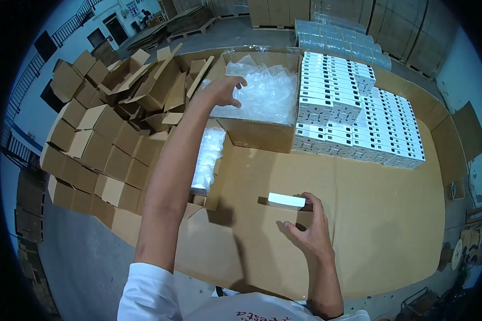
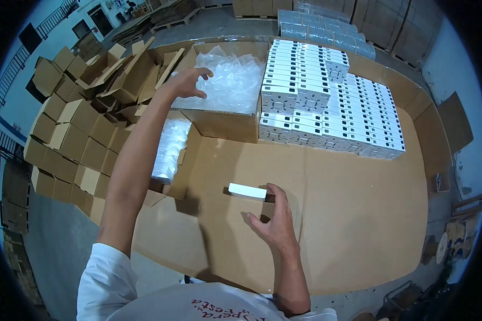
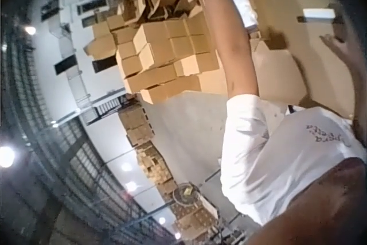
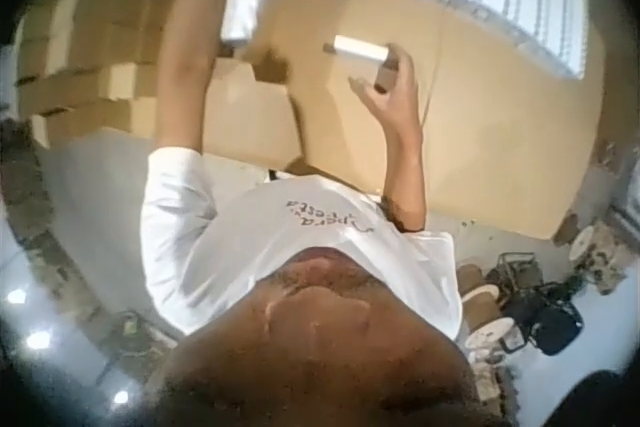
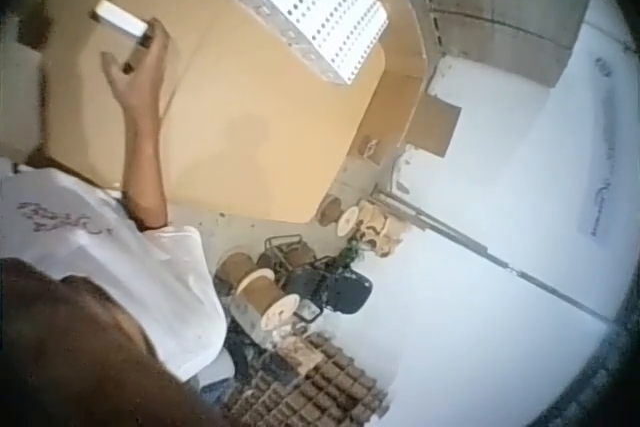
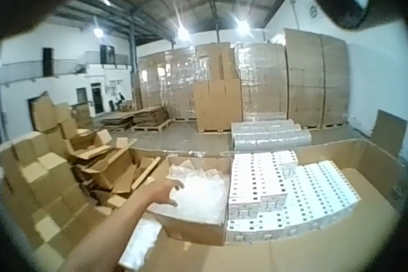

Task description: Packing small white product boxes into protective plastic bags and then into cardboard shipping boxes.

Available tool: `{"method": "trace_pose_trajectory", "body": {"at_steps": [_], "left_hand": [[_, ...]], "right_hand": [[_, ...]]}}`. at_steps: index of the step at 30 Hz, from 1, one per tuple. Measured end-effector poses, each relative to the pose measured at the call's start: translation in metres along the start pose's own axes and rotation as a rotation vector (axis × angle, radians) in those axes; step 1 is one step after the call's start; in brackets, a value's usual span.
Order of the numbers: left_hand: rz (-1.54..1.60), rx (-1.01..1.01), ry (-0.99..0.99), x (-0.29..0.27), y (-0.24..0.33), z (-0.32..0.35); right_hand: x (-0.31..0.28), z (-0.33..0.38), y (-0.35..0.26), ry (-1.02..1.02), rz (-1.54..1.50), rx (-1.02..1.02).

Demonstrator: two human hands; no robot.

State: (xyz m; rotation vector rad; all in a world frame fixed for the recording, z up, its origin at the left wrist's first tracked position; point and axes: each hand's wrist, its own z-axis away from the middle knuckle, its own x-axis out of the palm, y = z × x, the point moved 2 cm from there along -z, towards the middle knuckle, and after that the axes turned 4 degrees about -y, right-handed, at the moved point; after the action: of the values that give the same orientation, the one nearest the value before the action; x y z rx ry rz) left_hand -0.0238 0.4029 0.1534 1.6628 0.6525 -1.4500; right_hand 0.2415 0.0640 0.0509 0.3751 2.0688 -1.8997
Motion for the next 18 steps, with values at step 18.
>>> {"method": "trace_pose_trajectory", "body": {"at_steps": [18], "left_hand": [[0.044, 0.058, 0.335, -0.032, 0.007, 0.032]], "right_hand": [[0.004, 0.010, 0.000, -0.009, 0.004, 0.039]]}}
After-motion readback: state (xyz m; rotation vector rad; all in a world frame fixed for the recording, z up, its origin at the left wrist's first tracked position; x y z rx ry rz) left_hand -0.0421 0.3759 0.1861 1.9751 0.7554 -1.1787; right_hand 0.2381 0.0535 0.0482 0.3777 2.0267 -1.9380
